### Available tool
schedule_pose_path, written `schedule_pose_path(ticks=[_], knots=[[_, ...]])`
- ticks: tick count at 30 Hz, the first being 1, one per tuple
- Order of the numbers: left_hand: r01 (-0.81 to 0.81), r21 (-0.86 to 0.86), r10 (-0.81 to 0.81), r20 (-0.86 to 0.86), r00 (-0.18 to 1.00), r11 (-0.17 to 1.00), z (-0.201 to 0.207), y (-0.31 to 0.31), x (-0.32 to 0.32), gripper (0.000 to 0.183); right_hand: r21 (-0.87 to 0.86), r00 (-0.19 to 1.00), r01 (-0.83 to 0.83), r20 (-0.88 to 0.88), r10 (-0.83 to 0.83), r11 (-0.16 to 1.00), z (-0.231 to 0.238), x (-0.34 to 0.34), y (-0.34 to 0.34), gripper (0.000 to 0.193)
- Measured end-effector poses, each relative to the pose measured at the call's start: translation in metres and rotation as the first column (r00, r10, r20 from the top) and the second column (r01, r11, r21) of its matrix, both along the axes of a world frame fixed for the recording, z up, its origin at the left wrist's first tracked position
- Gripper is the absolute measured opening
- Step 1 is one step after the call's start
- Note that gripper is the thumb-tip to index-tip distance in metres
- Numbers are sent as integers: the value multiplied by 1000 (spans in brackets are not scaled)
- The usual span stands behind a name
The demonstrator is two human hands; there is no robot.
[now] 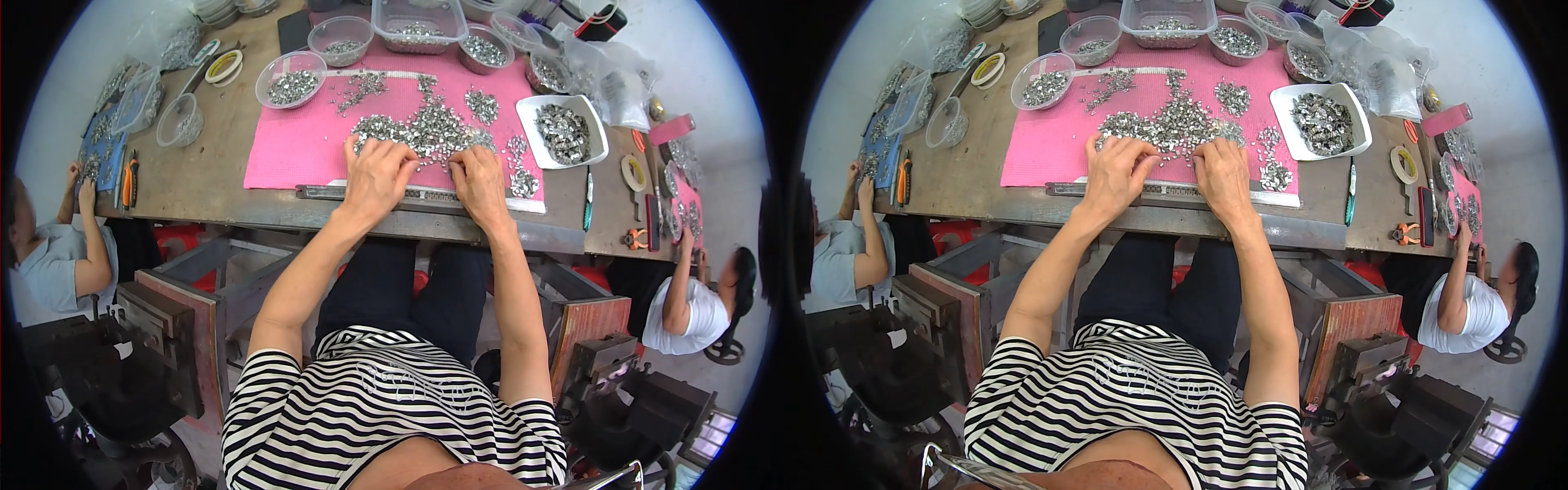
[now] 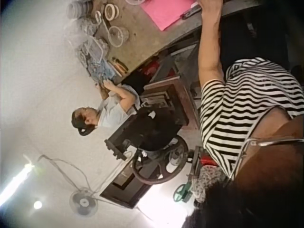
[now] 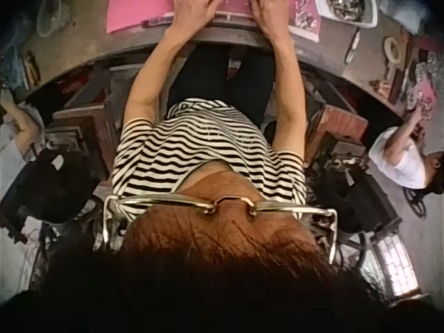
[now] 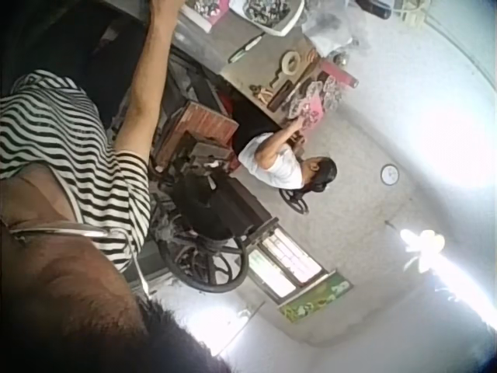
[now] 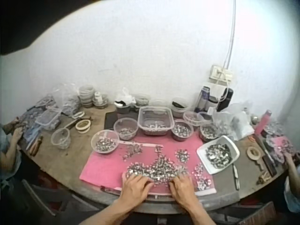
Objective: The person aligns small metal pieces into a metal holder on a workbench, presses the loaded holder using a manual press machine, and places more metal pieces into the holder by hand.
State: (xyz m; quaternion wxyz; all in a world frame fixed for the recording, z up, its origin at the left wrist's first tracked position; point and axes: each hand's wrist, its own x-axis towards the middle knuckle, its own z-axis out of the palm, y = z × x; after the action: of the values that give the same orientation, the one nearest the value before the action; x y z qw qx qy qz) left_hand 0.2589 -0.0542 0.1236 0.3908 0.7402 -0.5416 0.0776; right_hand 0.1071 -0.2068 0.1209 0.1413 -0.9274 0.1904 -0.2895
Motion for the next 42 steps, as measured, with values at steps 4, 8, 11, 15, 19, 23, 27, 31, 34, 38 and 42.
schedule_pose_path(ticks=[4, 8, 11, 15, 19, 23, 27, 31, 34, 38, 42], knots=[[25, 91, -26, 1, 1000, 996, 1, -2, 10, 9, 18, 1000, -30, 3, 30, 999, 1, -4, -2, 9], [56, 130, -61, 37, 997, 990, -2, -3, 9, 11, 223, 998, -63, 35, 56, 973, 15, -21, 13, 7], [57, 164, -65, 46, 997, 985, -1, -4, 8, 12, 291, 995, -98, 54, 86, 952, 19, -35, 28, 7], [74, 196, -84, 40, 996, 978, 4, -4, 7, 12, 198, 990, -107, 111, 86, 974, 15, -41, 34, 10], [114, 180, -116, 5, 993, 977, 1, 0, 11, 12, 145, 989, -108, 119, 91, 984, 13, -42, 34, 10], [172, 206, -166, -46, 985, 963, 6, 4, 15, 10, 232, 991, -84, 118, 58, 969, 13, -36, 25, 8], [195, 255, -191, -43, 981, 947, 7, 4, 15, 9, 180, 998, 29, 58, -40, 983, 6, -15, 9, 7], [181, 236, -177, -37, 984, 955, 5, 4, 14, 10, -20, 995, 99, -11, -99, 995, -2, 3, 6, 11], [173, 226, -169, -39, 985, 959, 6, 5, 13, 8, 6, 996, 86, -39, -86, 996, -1, 4, 3, 11], [140, 256, -150, 19, 989, 957, 9, 4, 11, 7, -13, 997, 77, -10, -77, 997, -1, 0, 4, 10], [129, 248, -154, 82, 985, 960, 6, 2, 9, 7, -30, 999, 53, -2, -53, 998, 0, 4, 1, 9]])
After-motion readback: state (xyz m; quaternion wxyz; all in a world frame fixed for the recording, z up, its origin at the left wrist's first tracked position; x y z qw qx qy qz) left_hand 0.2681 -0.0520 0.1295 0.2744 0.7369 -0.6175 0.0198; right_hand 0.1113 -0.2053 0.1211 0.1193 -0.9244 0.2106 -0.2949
